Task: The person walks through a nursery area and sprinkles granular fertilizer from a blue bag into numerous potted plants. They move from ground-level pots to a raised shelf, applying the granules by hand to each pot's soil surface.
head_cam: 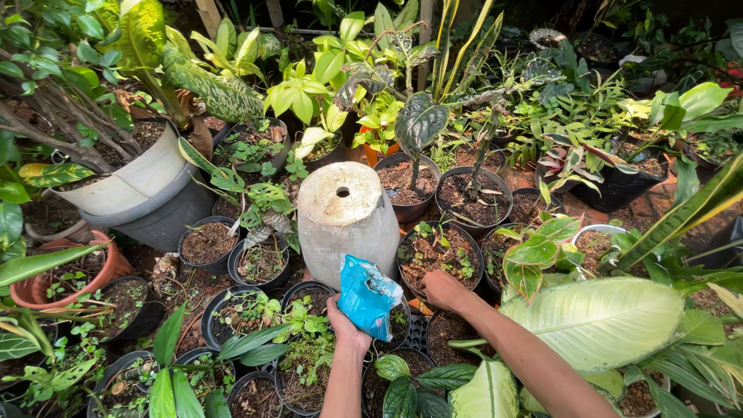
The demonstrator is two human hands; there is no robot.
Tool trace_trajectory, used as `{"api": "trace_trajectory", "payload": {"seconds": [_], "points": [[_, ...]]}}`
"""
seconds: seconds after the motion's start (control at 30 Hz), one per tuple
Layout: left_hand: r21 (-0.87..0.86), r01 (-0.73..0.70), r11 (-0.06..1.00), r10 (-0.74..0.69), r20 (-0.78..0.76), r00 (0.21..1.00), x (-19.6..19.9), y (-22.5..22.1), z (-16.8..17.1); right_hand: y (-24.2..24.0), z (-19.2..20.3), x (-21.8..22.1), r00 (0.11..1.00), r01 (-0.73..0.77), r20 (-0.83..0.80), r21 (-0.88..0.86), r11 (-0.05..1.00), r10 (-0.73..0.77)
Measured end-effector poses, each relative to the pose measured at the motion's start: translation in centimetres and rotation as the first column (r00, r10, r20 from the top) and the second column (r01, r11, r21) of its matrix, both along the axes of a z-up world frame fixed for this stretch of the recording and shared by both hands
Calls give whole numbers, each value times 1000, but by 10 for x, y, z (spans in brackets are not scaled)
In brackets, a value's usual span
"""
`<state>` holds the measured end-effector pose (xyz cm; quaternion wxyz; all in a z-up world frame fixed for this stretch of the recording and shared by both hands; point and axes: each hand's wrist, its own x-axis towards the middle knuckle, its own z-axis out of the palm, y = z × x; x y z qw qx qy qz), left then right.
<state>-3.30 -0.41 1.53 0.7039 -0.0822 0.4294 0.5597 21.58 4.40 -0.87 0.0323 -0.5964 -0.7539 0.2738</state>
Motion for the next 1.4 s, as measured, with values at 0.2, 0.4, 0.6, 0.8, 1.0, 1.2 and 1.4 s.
{"api": "trace_trajectory", "payload": {"seconds": [0.2, 0.4, 0.6, 0.8, 1.0, 1.2, 1.4], "points": [[-24, 13, 1000, -13, 9, 1000, 7, 3, -3, 0, 1, 4, 969, -161, 190, -6, 987, 159], [15, 57, 998, -57, 16, 998, 11, 4, -5, -5, 9, 5, 923, -160, 326, -160, 974, 205], [-7, 31, 1000, -31, -30, 999, 11, 1, 4, -19, 17, -5, 918, -230, 326, -28, 973, 227], [50, 24, 998, -25, 17, 1000, 25, -4, 31, -32, 70, -9, 993, -71, 97, 60, 996, 65], [206, 26, 978, -41, 69, 997, 62, -56, 103, -78, 185, 30, 853, 214, -503, 100, 972, -136], [36, 199, 979, -201, 103, 974, 95, -114, 233, -180, 306, 90, 614, 423, -568, -348, 836, -548], [-87, 365, 927, -352, 135, 926, 119, -167, 420, -327, 438, 87, -249, 413, -653, -740, 531, -716]]}}
